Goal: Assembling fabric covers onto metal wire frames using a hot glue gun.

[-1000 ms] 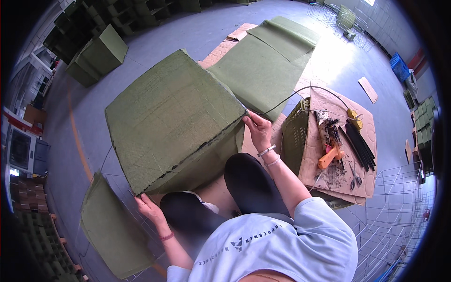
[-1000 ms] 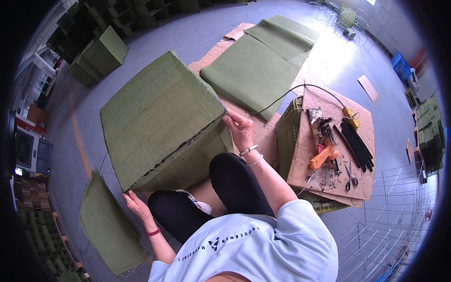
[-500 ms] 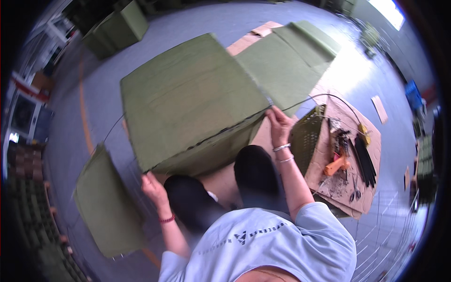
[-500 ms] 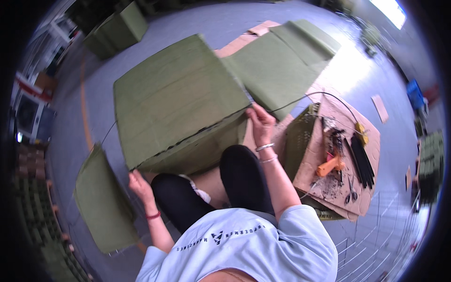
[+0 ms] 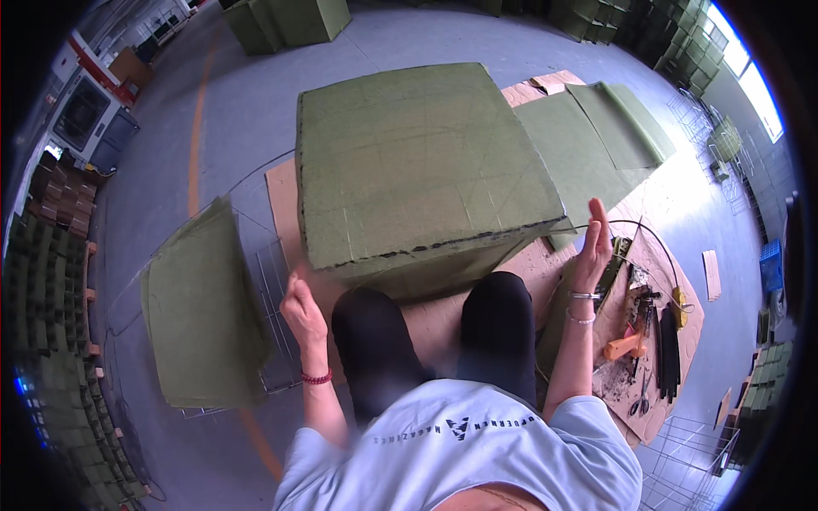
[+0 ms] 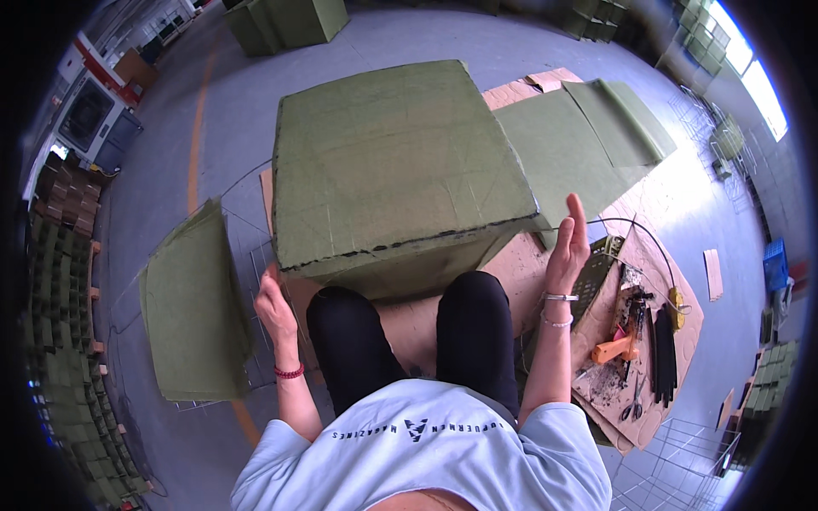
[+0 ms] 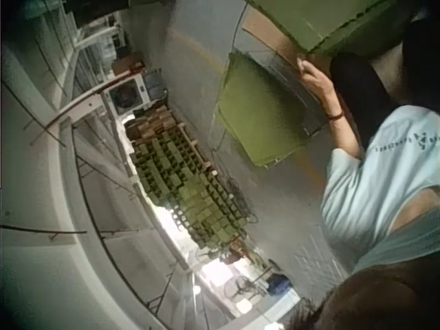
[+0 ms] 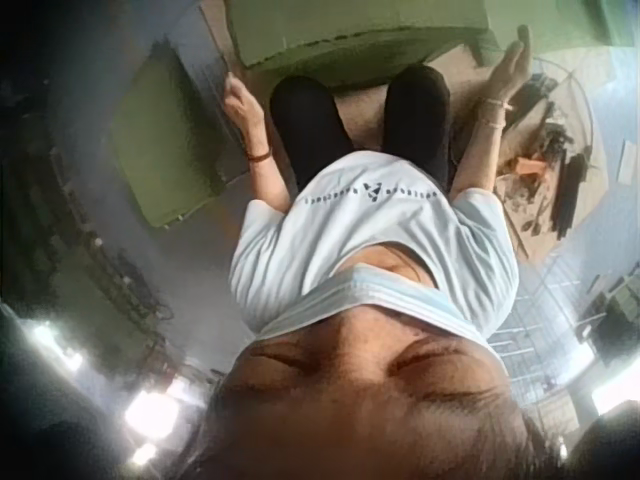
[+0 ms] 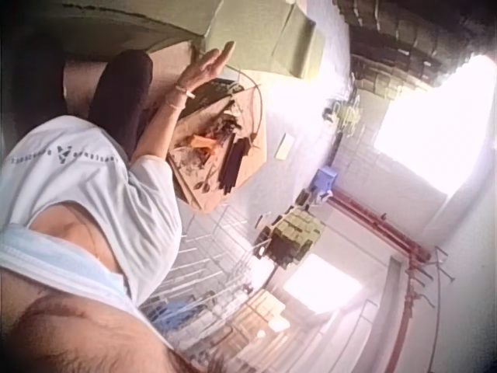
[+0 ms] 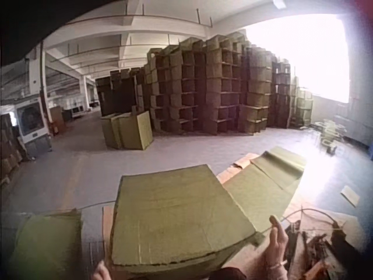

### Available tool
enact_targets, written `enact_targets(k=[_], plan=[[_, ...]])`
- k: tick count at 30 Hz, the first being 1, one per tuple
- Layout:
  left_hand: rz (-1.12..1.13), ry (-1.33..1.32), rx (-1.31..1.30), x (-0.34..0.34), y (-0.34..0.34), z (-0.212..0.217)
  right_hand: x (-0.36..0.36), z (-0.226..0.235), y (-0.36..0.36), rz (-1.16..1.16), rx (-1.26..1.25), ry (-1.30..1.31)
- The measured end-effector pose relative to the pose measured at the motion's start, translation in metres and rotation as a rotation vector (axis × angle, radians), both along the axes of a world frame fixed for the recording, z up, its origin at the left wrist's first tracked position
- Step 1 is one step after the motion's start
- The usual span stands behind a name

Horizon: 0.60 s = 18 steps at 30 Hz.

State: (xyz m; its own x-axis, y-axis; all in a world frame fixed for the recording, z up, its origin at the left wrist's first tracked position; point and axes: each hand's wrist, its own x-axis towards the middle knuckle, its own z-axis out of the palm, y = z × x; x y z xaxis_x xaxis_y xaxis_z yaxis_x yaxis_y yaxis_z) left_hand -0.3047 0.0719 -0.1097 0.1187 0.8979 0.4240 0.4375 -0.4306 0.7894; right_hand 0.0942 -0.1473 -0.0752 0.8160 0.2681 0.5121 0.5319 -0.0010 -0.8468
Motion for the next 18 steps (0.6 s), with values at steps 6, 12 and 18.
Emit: enact_targets(k=[6, 12, 18], plan=[[-0.249, 0.066, 0.198, 0.044, -0.005, 0.04, -0.071, 0.058, 0.048, 0.179, -0.372, -0.663], [-0.294, 0.405, 0.229, 0.045, -0.001, 0.05, -0.107, 0.037, 0.087, 0.376, -0.826, -0.876], [-0.303, 0.242, 0.153, 0.023, 0.004, 0.058, -0.114, 0.055, 0.095, 0.459, -0.752, -0.788]])
